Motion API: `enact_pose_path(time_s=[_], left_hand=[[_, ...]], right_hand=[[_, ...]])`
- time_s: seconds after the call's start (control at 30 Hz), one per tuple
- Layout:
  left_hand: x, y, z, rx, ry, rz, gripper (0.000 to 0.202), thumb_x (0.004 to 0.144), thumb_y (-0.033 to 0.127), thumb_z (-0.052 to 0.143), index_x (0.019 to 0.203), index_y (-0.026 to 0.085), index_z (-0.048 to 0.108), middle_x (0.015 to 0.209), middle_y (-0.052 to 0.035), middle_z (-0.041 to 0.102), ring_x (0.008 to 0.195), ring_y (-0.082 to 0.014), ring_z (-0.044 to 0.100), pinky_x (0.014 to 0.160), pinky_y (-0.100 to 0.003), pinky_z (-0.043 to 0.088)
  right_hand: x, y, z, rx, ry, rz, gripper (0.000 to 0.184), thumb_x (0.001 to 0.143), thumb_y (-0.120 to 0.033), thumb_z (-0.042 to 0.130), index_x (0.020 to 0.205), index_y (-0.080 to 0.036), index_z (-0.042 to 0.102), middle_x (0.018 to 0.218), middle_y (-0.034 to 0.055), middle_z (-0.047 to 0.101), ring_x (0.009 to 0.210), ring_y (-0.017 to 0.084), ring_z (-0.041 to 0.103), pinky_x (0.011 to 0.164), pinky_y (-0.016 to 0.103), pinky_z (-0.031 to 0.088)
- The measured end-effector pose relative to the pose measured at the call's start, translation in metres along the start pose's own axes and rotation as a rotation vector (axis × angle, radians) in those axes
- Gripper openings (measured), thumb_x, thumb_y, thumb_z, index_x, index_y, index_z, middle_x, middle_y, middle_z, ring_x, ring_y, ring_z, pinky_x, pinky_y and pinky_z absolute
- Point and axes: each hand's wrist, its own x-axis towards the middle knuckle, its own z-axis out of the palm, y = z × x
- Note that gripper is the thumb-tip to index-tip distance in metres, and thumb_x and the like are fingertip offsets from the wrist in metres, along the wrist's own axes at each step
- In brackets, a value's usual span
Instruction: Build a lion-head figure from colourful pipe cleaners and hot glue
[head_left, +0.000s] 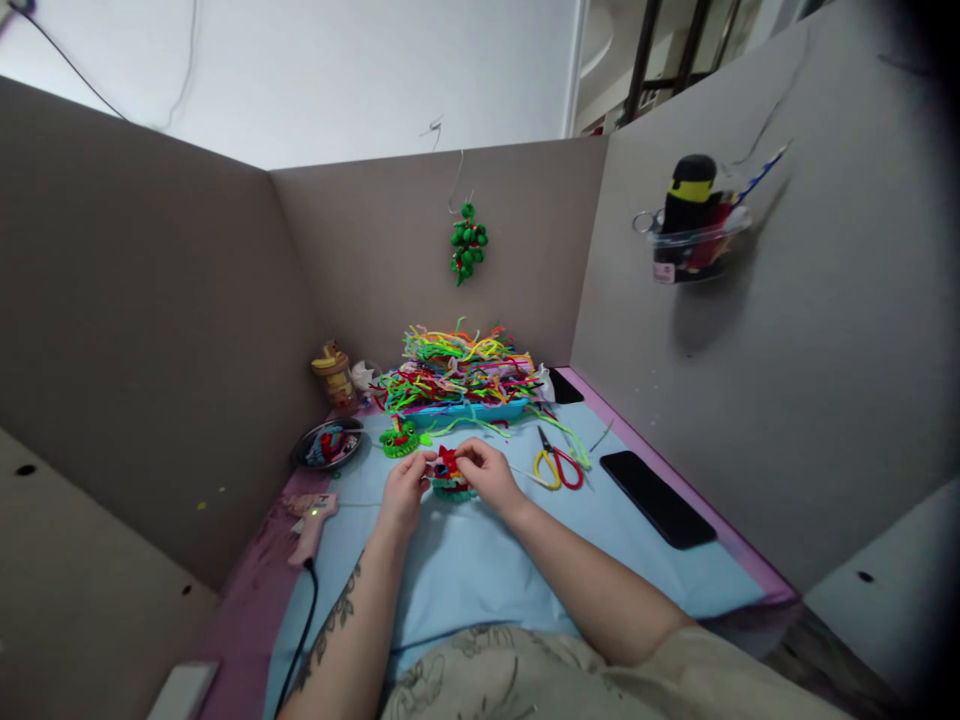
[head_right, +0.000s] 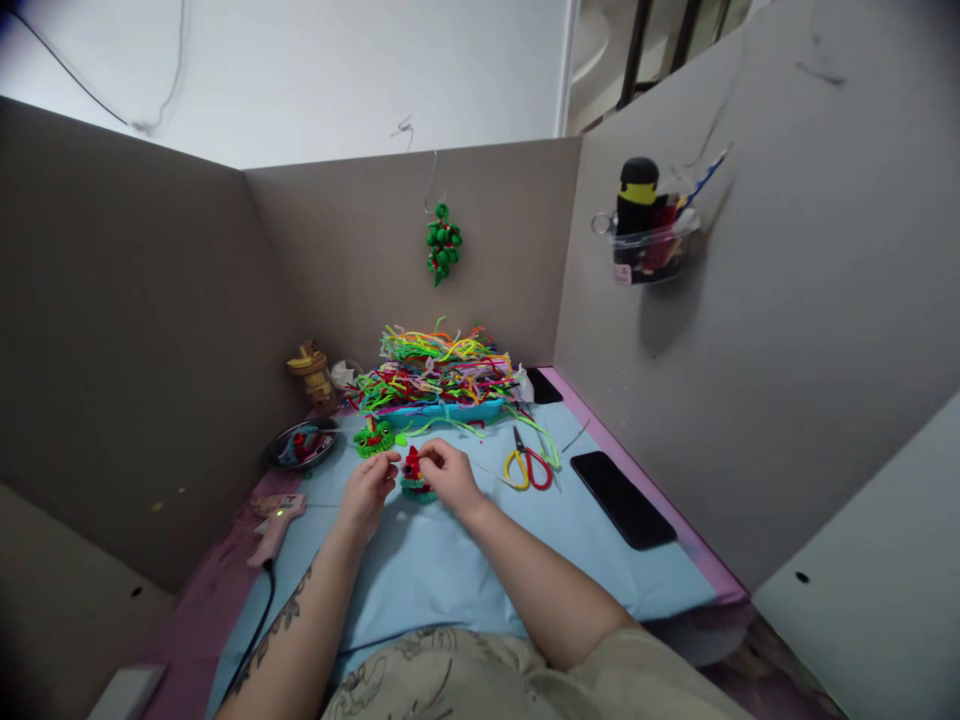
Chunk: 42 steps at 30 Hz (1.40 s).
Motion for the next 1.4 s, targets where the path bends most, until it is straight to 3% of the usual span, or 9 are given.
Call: enact_pose_path(time_s=[0.07,0.17,0.4,0.53,0.9,1.13,1.3,1.4], left_hand=[[0.002,0.002,-0.003,-0.175,0.0,-0.086,0.031,0.063,0.04,0.07,0.079,0.013,0.066,0.061,0.0011,0.053,0.055,-0.0076,0.045,0.047,-0.017,0.031],[0.004,0.004,-0.006,-0.252,0.029,-0.084,0.03,0.06,0.035,0.071,0.078,0.013,0.063,0.073,-0.0009,0.057,0.056,-0.0066,0.046,0.046,-0.016,0.031],[0.003,-0.004,0.002,0.023,0.033,-0.001,0.021,0.069,0.035,0.06,0.062,0.016,0.055,0.06,0.0022,0.051,0.052,-0.0077,0.043,0.044,-0.017,0.029],[0.0,-0.005,0.006,0.249,-0.031,0.093,0.024,0.068,0.039,0.064,0.07,0.016,0.063,0.057,0.0023,0.052,0.051,-0.0087,0.042,0.046,-0.019,0.03],[-0.003,-0.001,0.007,0.306,-0.051,0.169,0.025,0.067,0.04,0.067,0.068,0.015,0.066,0.061,0.0004,0.059,0.059,-0.0122,0.05,0.058,-0.023,0.037],[-0.001,-0.004,0.004,0.354,-0.026,0.221,0.016,0.068,0.032,0.063,0.064,0.016,0.063,0.06,0.0008,0.058,0.059,-0.0127,0.05,0.059,-0.022,0.037],[-0.002,-0.003,0.005,0.388,-0.001,0.243,0.015,0.069,0.03,0.06,0.063,0.016,0.062,0.058,0.0013,0.056,0.058,-0.0125,0.048,0.058,-0.022,0.037],[-0.001,-0.003,0.005,0.406,0.01,0.247,0.014,0.069,0.028,0.06,0.063,0.016,0.061,0.058,0.0015,0.056,0.058,-0.0122,0.048,0.058,-0.022,0.037]], right_hand=[[0.001,-0.001,0.0,0.022,0.007,0.014,0.007,0.07,-0.02,0.049,0.072,-0.019,0.056,0.051,-0.006,0.049,0.044,0.009,0.044,0.044,0.02,0.035],[0.001,-0.001,0.0,0.049,0.007,0.027,0.007,0.07,-0.02,0.049,0.072,-0.019,0.056,0.05,-0.0064,0.048,0.043,0.009,0.043,0.043,0.02,0.035],[-0.001,0.004,0.002,0.021,-0.01,-0.013,0.009,0.07,-0.02,0.049,0.073,-0.018,0.057,0.055,-0.0049,0.051,0.048,0.009,0.046,0.047,0.02,0.037],[-0.001,0.006,0.002,-0.013,-0.026,-0.02,0.01,0.07,-0.019,0.048,0.073,-0.018,0.058,0.056,-0.0045,0.052,0.049,0.01,0.047,0.048,0.02,0.038],[-0.001,0.007,0.002,-0.016,-0.063,-0.01,0.008,0.072,-0.02,0.049,0.072,-0.018,0.057,0.055,-0.0048,0.05,0.047,0.009,0.046,0.044,0.018,0.037],[-0.002,0.005,0.005,0.028,-0.089,0.091,0.007,0.072,-0.023,0.051,0.074,-0.019,0.057,0.056,-0.0047,0.053,0.043,0.008,0.048,0.04,0.018,0.037],[-0.003,0.002,0.006,0.048,-0.077,0.111,0.017,0.071,-0.022,0.053,0.088,-0.021,0.053,0.057,-0.0065,0.052,0.042,0.008,0.048,0.039,0.017,0.038],[-0.004,-0.002,0.005,0.03,-0.095,0.084,0.011,0.073,-0.023,0.052,0.084,-0.02,0.053,0.057,-0.006,0.051,0.042,0.008,0.047,0.04,0.018,0.038]])
